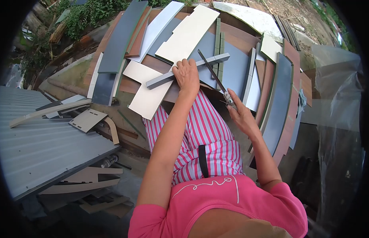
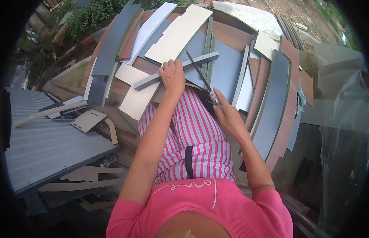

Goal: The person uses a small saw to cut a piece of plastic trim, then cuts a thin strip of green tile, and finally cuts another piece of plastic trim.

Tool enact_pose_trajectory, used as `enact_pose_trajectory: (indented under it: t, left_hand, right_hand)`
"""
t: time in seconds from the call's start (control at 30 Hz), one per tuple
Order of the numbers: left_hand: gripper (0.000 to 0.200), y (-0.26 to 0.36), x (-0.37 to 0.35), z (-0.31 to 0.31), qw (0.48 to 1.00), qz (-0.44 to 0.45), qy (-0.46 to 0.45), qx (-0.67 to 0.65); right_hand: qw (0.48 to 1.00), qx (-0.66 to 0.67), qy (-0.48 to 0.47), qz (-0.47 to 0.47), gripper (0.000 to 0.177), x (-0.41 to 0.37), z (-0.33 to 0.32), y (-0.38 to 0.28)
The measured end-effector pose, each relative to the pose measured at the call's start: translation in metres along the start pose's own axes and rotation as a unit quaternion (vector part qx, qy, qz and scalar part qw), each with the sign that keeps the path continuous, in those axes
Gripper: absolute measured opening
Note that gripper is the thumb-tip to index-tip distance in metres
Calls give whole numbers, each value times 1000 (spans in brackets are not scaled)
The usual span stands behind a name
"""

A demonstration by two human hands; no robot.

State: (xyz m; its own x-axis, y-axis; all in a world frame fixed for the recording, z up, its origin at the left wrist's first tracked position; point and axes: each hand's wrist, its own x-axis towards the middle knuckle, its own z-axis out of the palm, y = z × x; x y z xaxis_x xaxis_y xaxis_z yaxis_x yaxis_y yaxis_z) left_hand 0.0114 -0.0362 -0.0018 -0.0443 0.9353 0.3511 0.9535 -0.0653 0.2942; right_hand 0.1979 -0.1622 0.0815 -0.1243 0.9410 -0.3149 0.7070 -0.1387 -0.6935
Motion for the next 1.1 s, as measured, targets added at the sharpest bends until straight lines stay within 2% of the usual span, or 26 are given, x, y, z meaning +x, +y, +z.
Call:
enact_pose_trajectory:
  t: [0.13,0.2,0.37,0.43,0.47,0.57,0.67,0.8,0.93,1.1]
  left_hand:
    - [12,-1,5,0,1000,-10,-17,5]
    - [12,-1,6,-1,1000,-13,-20,8]
    - [10,3,4,-3,999,-11,-25,23]
    - [10,3,4,-3,999,-14,-26,28]
    - [10,3,5,-4,999,-11,-25,29]
    - [11,2,6,-4,999,-8,-33,29]
    - [12,-5,9,-6,997,13,-67,26]
    - [22,-15,28,-16,995,53,-85,27]
    - [25,-20,59,-32,992,76,-94,44]
    - [34,-34,74,-16,985,96,-125,73]
  right_hand:
    - [1000,20,-4,14,58,3,8,-4]
    - [1000,3,31,-6,58,5,10,-7]
    - [995,36,94,14,59,23,-7,-26]
    - [987,37,149,-46,59,28,-9,-21]
    - [994,33,105,17,58,25,-16,-26]
    - [992,89,83,15,55,25,-16,-9]
    - [992,88,90,16,54,23,-16,0]
    - [990,111,78,34,54,27,-16,3]
    - [993,98,72,1,55,31,-11,7]
    - [995,72,66,-17,58,35,-4,19]
